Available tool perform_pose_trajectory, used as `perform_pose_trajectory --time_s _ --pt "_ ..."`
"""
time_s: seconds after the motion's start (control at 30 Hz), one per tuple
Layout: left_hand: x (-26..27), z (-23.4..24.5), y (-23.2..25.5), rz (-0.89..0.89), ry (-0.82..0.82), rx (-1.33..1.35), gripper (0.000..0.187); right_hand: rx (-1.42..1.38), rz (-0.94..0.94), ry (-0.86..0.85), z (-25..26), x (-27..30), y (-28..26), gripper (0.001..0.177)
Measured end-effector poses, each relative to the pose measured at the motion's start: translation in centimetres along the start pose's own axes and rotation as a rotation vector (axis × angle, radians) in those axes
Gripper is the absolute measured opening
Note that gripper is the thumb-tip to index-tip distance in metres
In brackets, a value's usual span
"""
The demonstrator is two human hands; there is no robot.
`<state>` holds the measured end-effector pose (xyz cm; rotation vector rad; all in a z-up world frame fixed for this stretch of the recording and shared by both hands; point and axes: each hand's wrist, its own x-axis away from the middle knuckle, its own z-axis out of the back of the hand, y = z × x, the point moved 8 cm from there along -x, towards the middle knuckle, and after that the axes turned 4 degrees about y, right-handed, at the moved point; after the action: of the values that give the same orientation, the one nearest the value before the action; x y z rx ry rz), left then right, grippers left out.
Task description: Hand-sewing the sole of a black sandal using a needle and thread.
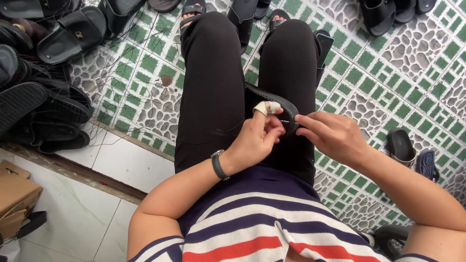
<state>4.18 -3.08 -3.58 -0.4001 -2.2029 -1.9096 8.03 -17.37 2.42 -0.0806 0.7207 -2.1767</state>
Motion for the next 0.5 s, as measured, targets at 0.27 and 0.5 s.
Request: perform_pose_trajectory --time_s 0.27,0.5 --pt "0.6 -0.8 6.1 -0.282 -0.104 -0.114 0.060 0.365 -0.065 -0.518 0.6 -0.4 -0.5 0.065" --pt "0.5 -1.4 6.1 -0.528 -0.030 -0.440 0.039 0.554 -0.269 -0.839 4.7 3.6 2.3 0.070"
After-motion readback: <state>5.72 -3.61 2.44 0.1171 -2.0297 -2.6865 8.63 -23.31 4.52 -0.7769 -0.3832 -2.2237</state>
